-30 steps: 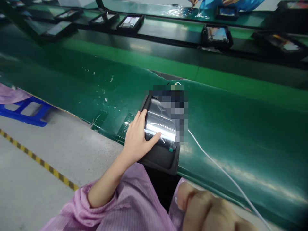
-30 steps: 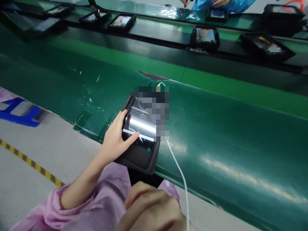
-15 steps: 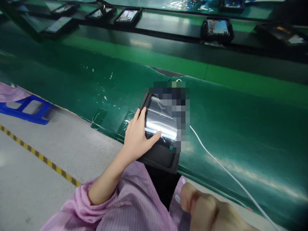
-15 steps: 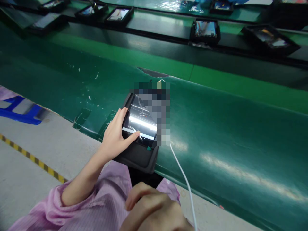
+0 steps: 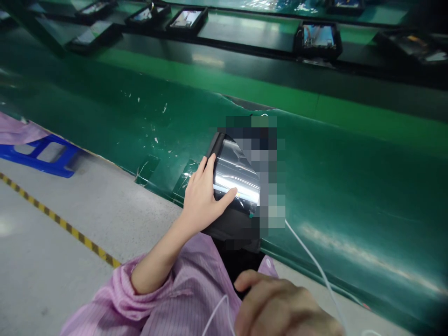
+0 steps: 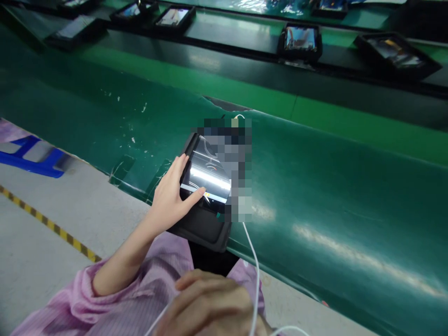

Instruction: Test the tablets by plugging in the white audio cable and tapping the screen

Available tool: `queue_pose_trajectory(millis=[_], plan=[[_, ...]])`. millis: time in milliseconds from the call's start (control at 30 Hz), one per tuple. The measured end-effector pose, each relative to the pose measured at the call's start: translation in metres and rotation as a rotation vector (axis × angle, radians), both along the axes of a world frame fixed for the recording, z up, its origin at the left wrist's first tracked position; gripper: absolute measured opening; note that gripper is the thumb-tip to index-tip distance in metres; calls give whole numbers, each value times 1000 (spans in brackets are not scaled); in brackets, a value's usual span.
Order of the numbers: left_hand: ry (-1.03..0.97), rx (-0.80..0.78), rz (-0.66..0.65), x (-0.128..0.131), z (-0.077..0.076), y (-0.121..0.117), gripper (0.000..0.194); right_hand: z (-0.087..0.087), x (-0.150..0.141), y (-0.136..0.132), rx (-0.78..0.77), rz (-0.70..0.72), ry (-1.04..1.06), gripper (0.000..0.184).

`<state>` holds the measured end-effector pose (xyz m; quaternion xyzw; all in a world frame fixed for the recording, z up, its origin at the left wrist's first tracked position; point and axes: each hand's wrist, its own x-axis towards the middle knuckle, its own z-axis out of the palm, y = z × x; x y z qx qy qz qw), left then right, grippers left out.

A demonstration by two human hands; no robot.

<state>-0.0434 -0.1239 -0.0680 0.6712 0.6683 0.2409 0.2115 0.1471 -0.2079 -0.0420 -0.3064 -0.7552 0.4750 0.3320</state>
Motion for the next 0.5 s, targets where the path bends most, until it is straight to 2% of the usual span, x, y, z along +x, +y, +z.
queue_pose_trajectory(millis=[67, 133, 200, 300, 367, 433, 500], plan=[[-34, -7, -6, -2, -1, 0, 75, -8, -4, -1, -11, 4, 121, 25], [-45, -10, -15, -4, -1, -1, 74, -19, 0, -5, -43, -14, 143, 15], [-33, -10, -22, -4, -1, -1, 76, -33, 10, -9, -30, -51, 38, 8], [-7, -17, -24, -4, -1, -1, 79, -56, 28, -17, 27, -110, -192, 15], [-10, -25, -29, -3, 0, -1, 79, -69, 39, -22, 0, -158, -299, 18], [-22, -33, -41, -3, 1, -1, 79, -75, 51, -27, -48, -156, -384, 23], [-28, -38, -55, -4, 2, -1, 81, -74, 69, -30, -85, -117, -474, 32]])
